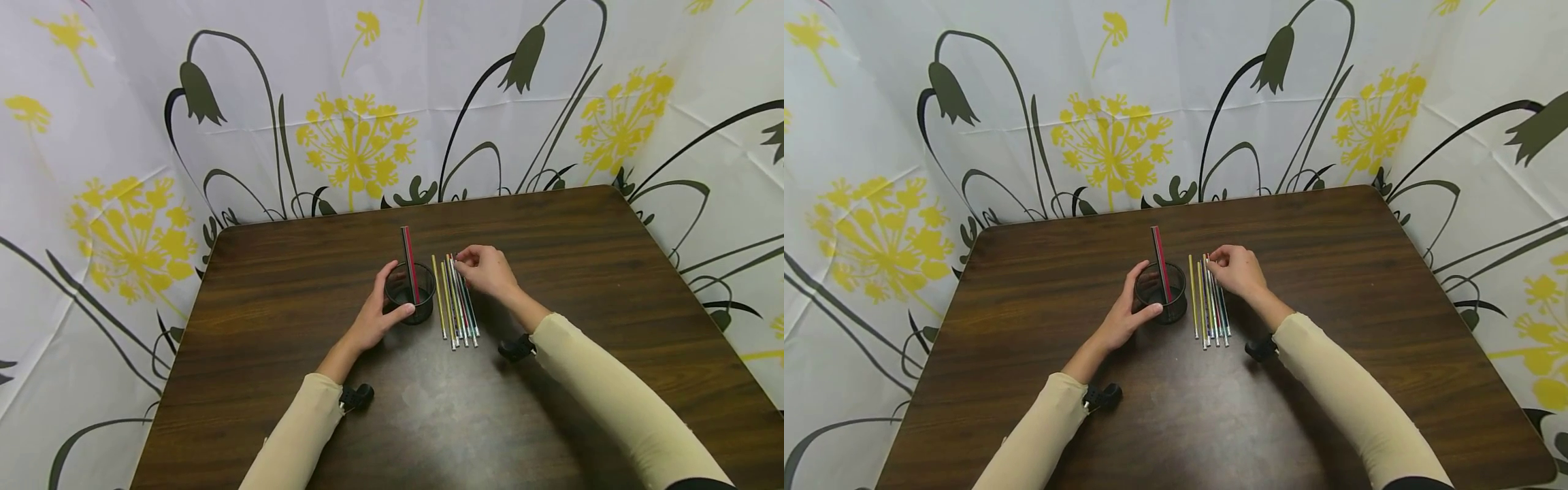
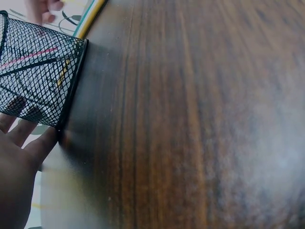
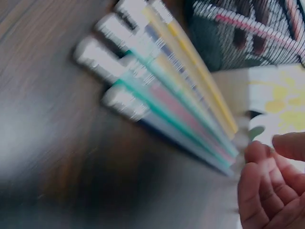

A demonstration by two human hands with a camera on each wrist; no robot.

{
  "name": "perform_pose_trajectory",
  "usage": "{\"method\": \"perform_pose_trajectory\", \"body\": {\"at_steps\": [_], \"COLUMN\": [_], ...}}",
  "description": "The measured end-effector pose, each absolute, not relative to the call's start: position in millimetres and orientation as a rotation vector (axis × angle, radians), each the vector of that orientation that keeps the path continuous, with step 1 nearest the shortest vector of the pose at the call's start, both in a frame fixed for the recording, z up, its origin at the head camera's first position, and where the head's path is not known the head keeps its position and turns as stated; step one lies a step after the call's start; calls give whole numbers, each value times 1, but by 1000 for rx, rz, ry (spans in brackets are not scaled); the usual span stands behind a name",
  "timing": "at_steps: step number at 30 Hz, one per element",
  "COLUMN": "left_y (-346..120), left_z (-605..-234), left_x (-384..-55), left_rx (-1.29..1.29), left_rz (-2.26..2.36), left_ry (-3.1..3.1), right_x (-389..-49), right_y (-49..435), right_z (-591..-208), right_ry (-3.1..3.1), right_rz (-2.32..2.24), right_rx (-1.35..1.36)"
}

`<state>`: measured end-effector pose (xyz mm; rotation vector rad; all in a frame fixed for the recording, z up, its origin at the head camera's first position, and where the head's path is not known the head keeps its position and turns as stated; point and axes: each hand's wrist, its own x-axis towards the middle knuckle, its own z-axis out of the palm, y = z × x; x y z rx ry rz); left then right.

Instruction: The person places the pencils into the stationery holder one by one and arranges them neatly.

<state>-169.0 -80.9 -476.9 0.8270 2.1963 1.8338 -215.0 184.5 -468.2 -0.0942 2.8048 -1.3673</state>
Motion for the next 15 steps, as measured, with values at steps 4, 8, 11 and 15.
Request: {"method": "perform_pose_trajectory", "body": {"at_steps": [4, 8, 11, 15], "left_y": [-81, -82, -83, -83], "left_z": [-485, -504, -510, -511], "left_x": [-173, -180, -182, -182], "left_rx": [845, 863, 859, 853], "left_rz": [1834, 1831, 1829, 1819], "left_ry": [2206, 2230, 2242, 2250], "right_x": [-215, -214, -214, -215], "right_y": [197, 204, 206, 207], "right_z": [-479, -487, -490, -490], "right_ry": [2747, 2693, 2671, 2657], "right_rz": [-1253, -1165, -1132, -1139], "right_rx": [-40, 1, 11, 6]}}
